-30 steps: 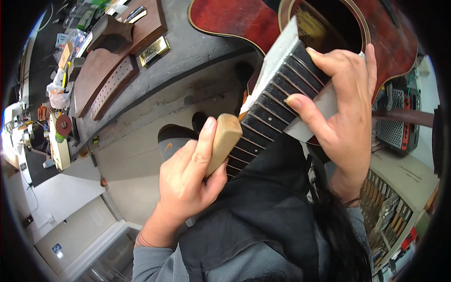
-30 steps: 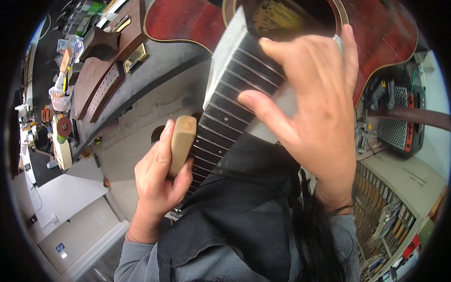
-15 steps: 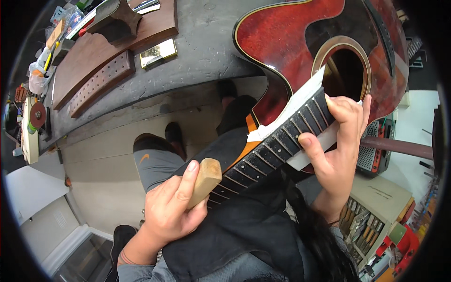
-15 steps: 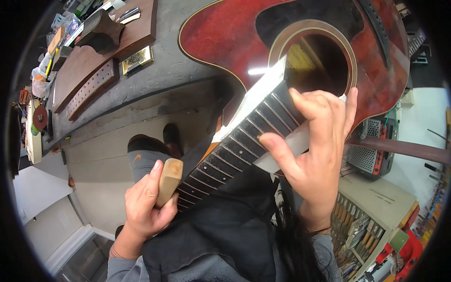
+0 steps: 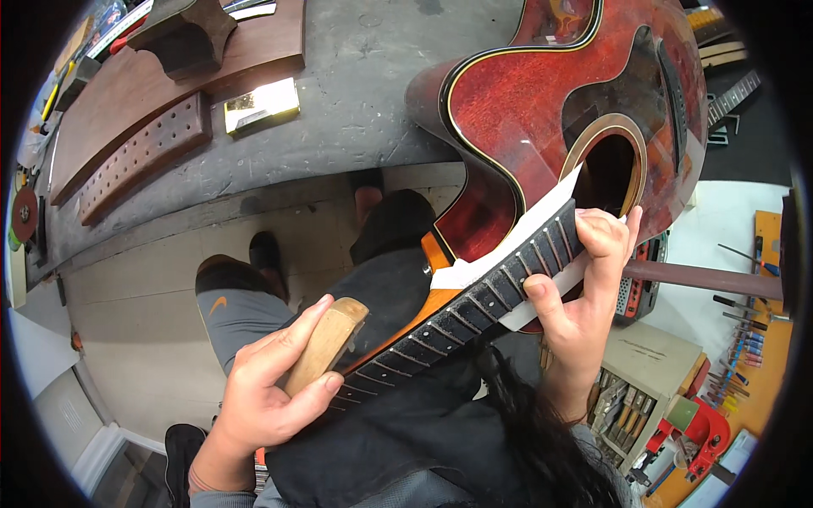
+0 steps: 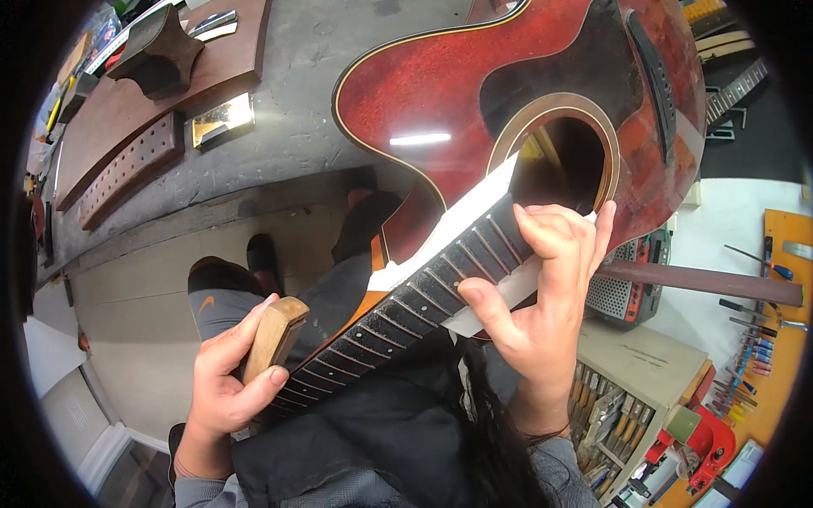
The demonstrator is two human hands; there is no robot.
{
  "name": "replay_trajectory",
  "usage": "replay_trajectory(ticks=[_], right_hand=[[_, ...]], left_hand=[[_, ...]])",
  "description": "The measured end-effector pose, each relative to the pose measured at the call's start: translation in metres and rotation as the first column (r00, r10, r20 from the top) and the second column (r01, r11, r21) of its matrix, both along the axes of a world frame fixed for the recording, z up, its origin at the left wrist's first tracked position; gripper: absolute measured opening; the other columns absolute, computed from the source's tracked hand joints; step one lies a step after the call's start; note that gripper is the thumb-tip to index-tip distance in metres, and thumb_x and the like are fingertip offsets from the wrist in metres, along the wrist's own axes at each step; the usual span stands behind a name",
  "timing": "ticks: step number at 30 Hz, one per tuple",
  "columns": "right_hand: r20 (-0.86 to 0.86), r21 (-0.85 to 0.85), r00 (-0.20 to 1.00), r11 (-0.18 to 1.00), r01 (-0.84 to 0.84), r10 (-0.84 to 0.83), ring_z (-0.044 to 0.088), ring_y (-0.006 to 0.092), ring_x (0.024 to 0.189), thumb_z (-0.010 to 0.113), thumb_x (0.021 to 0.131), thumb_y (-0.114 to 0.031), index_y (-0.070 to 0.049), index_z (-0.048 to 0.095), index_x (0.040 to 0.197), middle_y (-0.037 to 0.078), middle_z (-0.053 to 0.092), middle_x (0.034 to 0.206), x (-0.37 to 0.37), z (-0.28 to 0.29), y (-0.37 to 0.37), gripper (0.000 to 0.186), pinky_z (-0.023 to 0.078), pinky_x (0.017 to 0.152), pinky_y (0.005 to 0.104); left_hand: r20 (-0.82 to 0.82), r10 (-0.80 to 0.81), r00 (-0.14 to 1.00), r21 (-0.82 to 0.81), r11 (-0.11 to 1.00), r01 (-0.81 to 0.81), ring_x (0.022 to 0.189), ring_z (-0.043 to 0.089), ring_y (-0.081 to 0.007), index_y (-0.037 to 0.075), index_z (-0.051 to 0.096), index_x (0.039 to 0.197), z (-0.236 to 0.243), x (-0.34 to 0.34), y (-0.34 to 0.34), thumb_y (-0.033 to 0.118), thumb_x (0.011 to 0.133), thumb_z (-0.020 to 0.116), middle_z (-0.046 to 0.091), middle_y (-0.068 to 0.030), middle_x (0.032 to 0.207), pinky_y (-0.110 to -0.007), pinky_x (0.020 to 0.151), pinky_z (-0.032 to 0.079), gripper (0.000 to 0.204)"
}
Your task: The person sands the fretboard of a red acoustic guitar using a sanding block. They work methodically along the length of the neck, moving between frets and occasionally adjusting their grip or the sanding block. The guitar is held steady on the person's lap during the process.
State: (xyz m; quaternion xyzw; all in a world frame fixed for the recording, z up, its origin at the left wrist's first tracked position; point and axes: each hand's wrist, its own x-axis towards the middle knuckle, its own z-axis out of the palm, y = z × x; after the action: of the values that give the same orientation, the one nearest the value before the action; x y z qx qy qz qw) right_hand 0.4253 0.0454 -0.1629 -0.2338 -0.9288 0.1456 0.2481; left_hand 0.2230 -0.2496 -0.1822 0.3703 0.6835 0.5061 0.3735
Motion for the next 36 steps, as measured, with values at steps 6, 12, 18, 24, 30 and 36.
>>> replay_trajectory(ticks=[6, 12, 18, 24, 30, 36], right_hand=[[-0.005, -0.01, 1.0, 1.0, 0.007, -0.007, 0.06, 0.0303, 0.127, 0.088, 0.081, -0.054, -0.007, 0.065, 0.132, 0.009, 0.065, 0.122, 0.0, -0.003, 0.0, 0.073, 0.006, 0.134, 0.0608], [-0.018, 0.005, 1.0, 1.0, 0.003, -0.003, 0.06, 0.0311, 0.127, 0.087, 0.082, -0.058, -0.007, 0.063, 0.133, 0.01, 0.065, 0.124, 0.002, -0.008, 0.001, 0.076, 0.004, 0.134, 0.0618], [-0.018, 0.028, 1.0, 1.0, -0.013, 0.014, 0.06, 0.0313, 0.127, 0.089, 0.081, -0.058, -0.007, 0.061, 0.134, 0.011, 0.065, 0.125, 0.002, -0.009, 0.003, 0.078, 0.004, 0.134, 0.0616], [-0.174, 0.039, 0.983, 0.997, -0.059, 0.065, 0.06, 0.0346, 0.13, 0.089, 0.083, -0.048, -0.012, 0.057, 0.136, 0.012, 0.055, 0.135, -0.003, -0.014, 0.003, 0.071, 0.012, 0.133, 0.0623], [0.045, 0.205, 0.982, 0.961, -0.186, 0.181, 0.057, 0.0361, 0.133, 0.085, 0.078, -0.025, -0.031, 0.08, 0.113, 0.008, 0.049, 0.134, -0.023, 0.014, -0.008, 0.036, 0.017, 0.133, 0.0622], [0.146, 0.222, 0.959, 0.937, -0.27, 0.241, 0.052, 0.037, 0.138, 0.08, 0.075, -0.016, -0.037, 0.08, 0.1, 0.004, 0.053, 0.126, -0.034, 0.025, -0.01, 0.033, 0.018, 0.132, 0.0653]], left_hand=[[0.358, 0.08, 0.93, 0.024, 0.995, -0.094, 0.134, 0.067, -0.0277, -0.013, 0.05, 0.157, -0.013, -0.002, -0.002, 0.006, 0.091, 0.079, 0.068, -0.0242, 0.146, -0.035, 0.116, 0.047, 0.074], [0.573, 0.213, 0.791, -0.12, 0.977, -0.176, 0.083, 0.07, -0.0139, -0.013, 0.047, 0.158, -0.015, -0.001, 0.002, 0.021, 0.091, 0.081, 0.073, -0.0157, 0.117, -0.025, 0.07, 0.057, 0.083], [0.666, 0.225, 0.712, -0.114, 0.973, -0.2, 0.072, 0.066, -0.0125, -0.013, 0.048, 0.157, -0.025, -0.002, 0.004, 0.027, 0.091, 0.082, 0.07, -0.012, 0.102, -0.025, 0.055, 0.054, 0.085], [0.773, 0.214, 0.597, -0.108, 0.972, -0.209, 0.064, 0.063, -0.0133, -0.012, 0.051, 0.153, -0.031, -0.005, 0.01, 0.029, 0.091, 0.08, 0.067, -0.0114, 0.086, -0.026, 0.053, 0.054, 0.079], [0.831, 0.173, 0.529, -0.089, 0.979, -0.181, 0.068, 0.064, -0.0137, -0.011, 0.047, 0.158, -0.041, -0.009, 0.006, 0.024, 0.093, 0.079, 0.067, -0.012, 0.088, -0.027, 0.056, 0.056, 0.08], [0.851, 0.175, 0.495, -0.096, 0.979, -0.181, 0.067, 0.063, -0.0135, -0.011, 0.048, 0.157, -0.042, -0.011, 0.007, 0.024, 0.093, 0.078, 0.067, -0.0118, 0.086, -0.027, 0.056, 0.056, 0.079]])
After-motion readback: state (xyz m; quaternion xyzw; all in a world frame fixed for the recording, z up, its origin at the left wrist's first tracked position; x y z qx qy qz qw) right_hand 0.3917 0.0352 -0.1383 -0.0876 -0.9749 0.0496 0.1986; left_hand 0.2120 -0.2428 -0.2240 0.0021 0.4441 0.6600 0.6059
